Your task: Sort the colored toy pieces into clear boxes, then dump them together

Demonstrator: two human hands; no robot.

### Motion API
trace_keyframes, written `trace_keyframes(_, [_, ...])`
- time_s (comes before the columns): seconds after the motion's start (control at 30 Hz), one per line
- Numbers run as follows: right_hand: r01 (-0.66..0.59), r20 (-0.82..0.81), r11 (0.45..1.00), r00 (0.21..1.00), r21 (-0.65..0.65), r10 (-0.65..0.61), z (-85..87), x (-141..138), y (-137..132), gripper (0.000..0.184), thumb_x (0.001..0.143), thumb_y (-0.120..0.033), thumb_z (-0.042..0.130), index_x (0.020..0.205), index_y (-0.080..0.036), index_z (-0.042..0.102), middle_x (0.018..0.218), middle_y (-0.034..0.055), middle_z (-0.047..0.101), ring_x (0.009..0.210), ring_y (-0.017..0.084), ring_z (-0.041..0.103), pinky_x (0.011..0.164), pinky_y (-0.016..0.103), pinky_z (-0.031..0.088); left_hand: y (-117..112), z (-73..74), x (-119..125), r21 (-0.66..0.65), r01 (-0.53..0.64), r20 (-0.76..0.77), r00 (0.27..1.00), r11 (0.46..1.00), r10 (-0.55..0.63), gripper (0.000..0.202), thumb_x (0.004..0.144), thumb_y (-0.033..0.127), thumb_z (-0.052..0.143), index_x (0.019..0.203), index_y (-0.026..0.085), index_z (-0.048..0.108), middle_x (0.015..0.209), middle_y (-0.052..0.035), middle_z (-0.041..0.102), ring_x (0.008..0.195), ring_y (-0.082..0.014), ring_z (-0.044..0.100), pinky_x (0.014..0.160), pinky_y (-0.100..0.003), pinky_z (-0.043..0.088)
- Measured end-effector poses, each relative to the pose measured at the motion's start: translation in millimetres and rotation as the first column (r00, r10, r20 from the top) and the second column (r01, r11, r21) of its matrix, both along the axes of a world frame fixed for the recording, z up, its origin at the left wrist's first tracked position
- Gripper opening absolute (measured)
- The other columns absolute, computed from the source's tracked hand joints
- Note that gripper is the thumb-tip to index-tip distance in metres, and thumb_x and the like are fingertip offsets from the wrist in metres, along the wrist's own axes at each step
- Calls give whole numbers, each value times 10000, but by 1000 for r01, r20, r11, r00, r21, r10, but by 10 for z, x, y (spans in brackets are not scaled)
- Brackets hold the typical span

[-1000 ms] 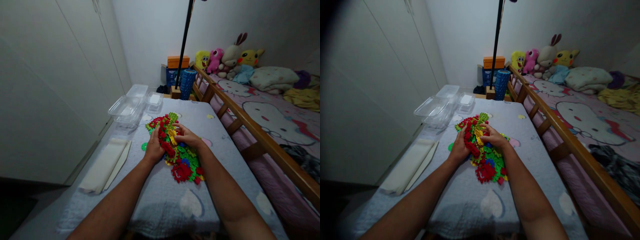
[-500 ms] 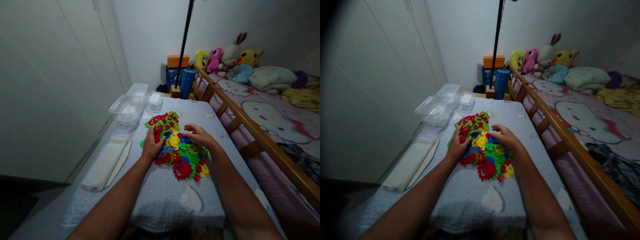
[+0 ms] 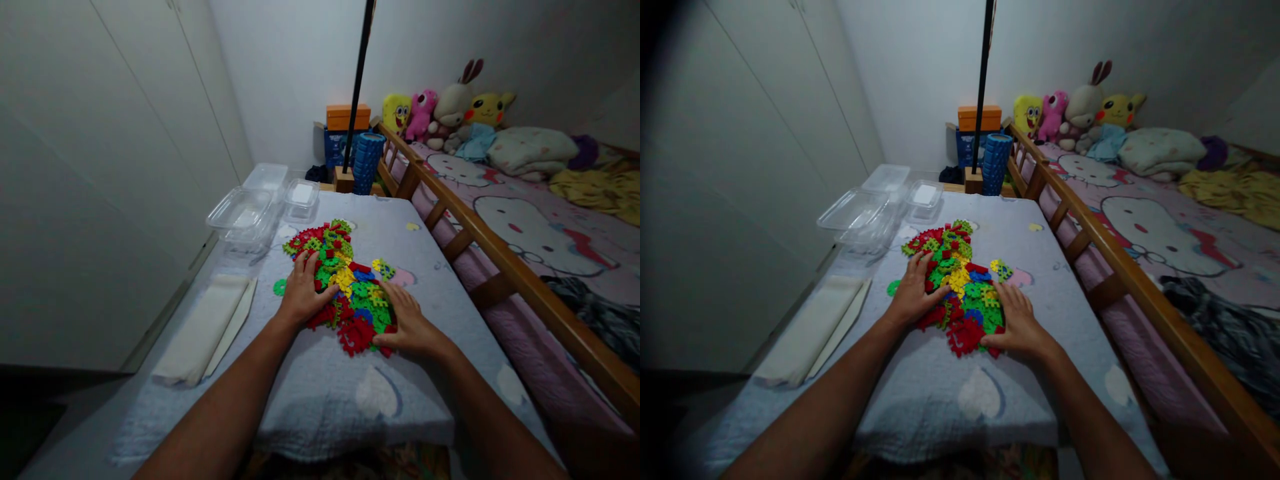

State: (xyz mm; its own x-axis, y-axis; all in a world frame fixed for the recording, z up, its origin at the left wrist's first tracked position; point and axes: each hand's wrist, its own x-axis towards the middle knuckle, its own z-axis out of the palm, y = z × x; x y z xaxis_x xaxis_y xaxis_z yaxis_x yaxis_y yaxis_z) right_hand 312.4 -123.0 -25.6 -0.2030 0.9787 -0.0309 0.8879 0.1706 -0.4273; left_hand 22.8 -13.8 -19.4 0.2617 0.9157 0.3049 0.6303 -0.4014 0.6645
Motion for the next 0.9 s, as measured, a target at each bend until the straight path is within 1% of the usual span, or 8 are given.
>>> trace_keyframes(0.2, [-17, -128, 996, 991, 86, 28, -58, -192, 301, 1164, 711, -591, 874, 1675, -238, 326, 1652, 201, 430, 1534, 415, 384, 1250, 619, 299, 27, -14, 50, -33, 132, 58, 990, 991, -130, 855, 855, 543, 729, 1579, 223, 405, 1668, -178, 346, 1565, -364, 376, 1282, -552, 345])
trace_keyframes(0.3, [42, -195, 992, 981, 123, -17, -55, -268, 428, 1100, 703, -541, 896, 1635, -241, 395, 1619, 191, 481, 1503, 406, 435, 1230, 616, 337, 30, -10, 92, -28, 179, 94, 980, 984, -175, 826, 866, 501, 721, 1573, 204, 416, 1660, -186, 371, 1570, -354, 370, 1295, -552, 321])
trace_keyframes(0.4, [103, -273, 983, 960, 155, -58, -33, -326, 561, 1052, 706, -496, 903, 1607, -236, 426, 1579, 186, 531, 1462, 388, 495, 1216, 597, 373, 32, 2, 110, -22, 214, 148, 967, 977, -208, 791, 878, 444, 708, 1577, 216, 417, 1643, -169, 411, 1568, -331, 376, 1296, -534, 324])
trace_keyframes(0.57, [166, -399, 970, 913, 177, -84, 48, -381, 822, 992, 709, -420, 892, 1570, -212, 445, 1546, 175, 570, 1423, 347, 552, 1207, 525, 422, 51, 13, 97, -3, 230, 236, 946, 973, -222, 750, 884, 385, 697, 1571, 239, 434, 1580, -144, 489, 1513, -323, 447, 1262, -526, 373])
trace_keyframes(0.67, [269, -442, 948, 880, 167, -172, 97, -431, 967, 959, 702, -404, 880, 1540, -199, 461, 1499, 178, 612, 1359, 345, 609, 1159, 515, 474, 65, 13, 88, 6, 232, 270, 936, 973, -225, 740, 877, 371, 706, 1561, 244, 453, 1556, -141, 512, 1479, -327, 482, 1248, -527, 387])
trace_keyframes(0.73, [351, -469, 924, 849, 154, -244, 111, -488, 1036, 919, 711, -389, 859, 1523, -198, 473, 1421, 170, 670, 1275, 342, 665, 1109, 516, 516, 70, 9, 84, 6, 236, 293, 929, 972, -227, 741, 872, 367, 712, 1558, 245, 460, 1552, -142, 518, 1464, -328, 497, 1244, -528, 390])
trace_keyframes(0.8, [411, -506, 899, 814, 154, -285, 105, -558, 1074, 874, 726, -364, 827, 1511, -196, 481, 1350, 158, 712, 1191, 330, 707, 1065, 508, 548, 69, 3, 82, -6, 232, 319, 922, 973, -218, 742, 868, 359, 712, 1557, 243, 463, 1556, -144, 519, 1455, -327, 508, 1234, -526, 402])
trace_keyframes(0.9, [442, -579, 874, 773, 201, -258, 85, -654, 1074, 820, 763, -338, 760, 1516, -198, 470, 1363, 147, 710, 1195, 310, 710, 1082, 494, 546, 48, -2, 89, -34, 212, 348, 919, 977, -187, 719, 874, 355, 699, 1546, 232, 473, 1549, -148, 535, 1432, -319, 535, 1203, -511, 439])
